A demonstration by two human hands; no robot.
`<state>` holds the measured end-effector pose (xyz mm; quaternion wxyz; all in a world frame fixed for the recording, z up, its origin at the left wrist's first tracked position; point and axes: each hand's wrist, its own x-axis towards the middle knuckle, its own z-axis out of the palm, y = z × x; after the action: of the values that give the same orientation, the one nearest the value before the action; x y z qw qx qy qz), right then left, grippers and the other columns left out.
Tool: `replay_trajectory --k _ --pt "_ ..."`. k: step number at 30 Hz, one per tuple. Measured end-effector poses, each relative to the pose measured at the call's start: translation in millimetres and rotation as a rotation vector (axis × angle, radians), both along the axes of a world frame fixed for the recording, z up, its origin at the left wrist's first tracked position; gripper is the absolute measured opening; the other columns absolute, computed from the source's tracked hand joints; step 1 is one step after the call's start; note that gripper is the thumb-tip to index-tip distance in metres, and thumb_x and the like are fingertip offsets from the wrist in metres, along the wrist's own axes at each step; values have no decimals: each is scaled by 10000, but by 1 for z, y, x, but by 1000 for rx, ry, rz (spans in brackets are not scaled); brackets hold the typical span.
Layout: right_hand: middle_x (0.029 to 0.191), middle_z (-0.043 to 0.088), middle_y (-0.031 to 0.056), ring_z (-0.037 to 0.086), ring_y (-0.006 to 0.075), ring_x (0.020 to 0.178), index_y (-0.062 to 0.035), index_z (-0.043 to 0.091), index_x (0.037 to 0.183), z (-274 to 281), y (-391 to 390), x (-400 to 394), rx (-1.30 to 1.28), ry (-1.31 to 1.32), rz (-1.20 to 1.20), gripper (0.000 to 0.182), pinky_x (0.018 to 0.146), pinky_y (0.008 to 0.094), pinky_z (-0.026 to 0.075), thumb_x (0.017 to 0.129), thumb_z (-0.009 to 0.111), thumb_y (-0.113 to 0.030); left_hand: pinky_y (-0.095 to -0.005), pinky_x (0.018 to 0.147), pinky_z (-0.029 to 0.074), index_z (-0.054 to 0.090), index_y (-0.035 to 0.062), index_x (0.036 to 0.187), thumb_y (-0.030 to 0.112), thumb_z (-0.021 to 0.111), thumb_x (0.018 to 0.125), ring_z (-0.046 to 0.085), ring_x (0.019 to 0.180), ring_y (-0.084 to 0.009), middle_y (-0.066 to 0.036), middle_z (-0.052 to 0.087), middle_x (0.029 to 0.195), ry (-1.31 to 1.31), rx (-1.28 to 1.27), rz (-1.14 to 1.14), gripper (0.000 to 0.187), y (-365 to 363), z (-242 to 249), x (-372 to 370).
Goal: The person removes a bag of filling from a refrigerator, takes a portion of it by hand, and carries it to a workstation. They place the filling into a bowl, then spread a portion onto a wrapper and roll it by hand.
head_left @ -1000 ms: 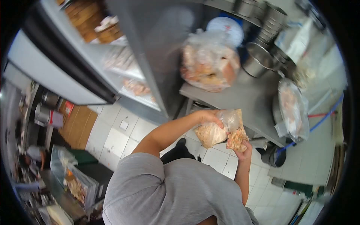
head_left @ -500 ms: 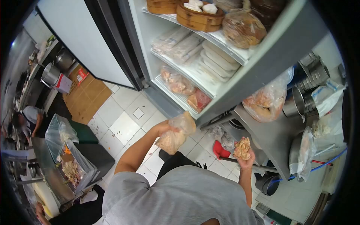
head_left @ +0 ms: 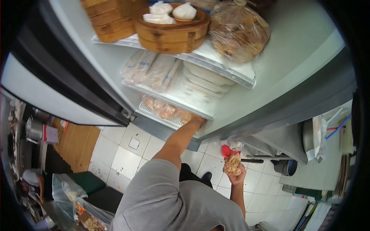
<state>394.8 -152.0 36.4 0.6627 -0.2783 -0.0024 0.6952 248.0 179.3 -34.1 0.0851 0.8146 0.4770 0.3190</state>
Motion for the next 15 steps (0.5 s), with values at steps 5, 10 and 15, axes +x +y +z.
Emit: replay_trajectory --k 5,10,15 --pt "1256 485 269 584 386 1018 -92 399 1365 -10 -9 -23 41 111 -43 651 790 536 545 796 643 -293 -444 839 474 625 16 1053 161 633 707 584 986 -400 -238 621 1033 80 -5 -146 376 10 62 -25" --pt "1264 483 257 584 350 1019 -106 401 1371 -21 9 -29 70 27 95 649 786 507 534 808 625 -338 -466 839 464 602 -2 1023 99 609 750 585 967 -414 -247 625 985 -72 -602 -240 290 -79 -2 -80" --pt "1245 492 267 587 377 1015 -82 397 1359 -19 28 -39 45 25 155 660 778 529 541 791 646 -306 -480 805 470 633 -17 872 156 626 802 619 864 -400 -233 642 888 -482 -507 81 187 -95 -57 -38"
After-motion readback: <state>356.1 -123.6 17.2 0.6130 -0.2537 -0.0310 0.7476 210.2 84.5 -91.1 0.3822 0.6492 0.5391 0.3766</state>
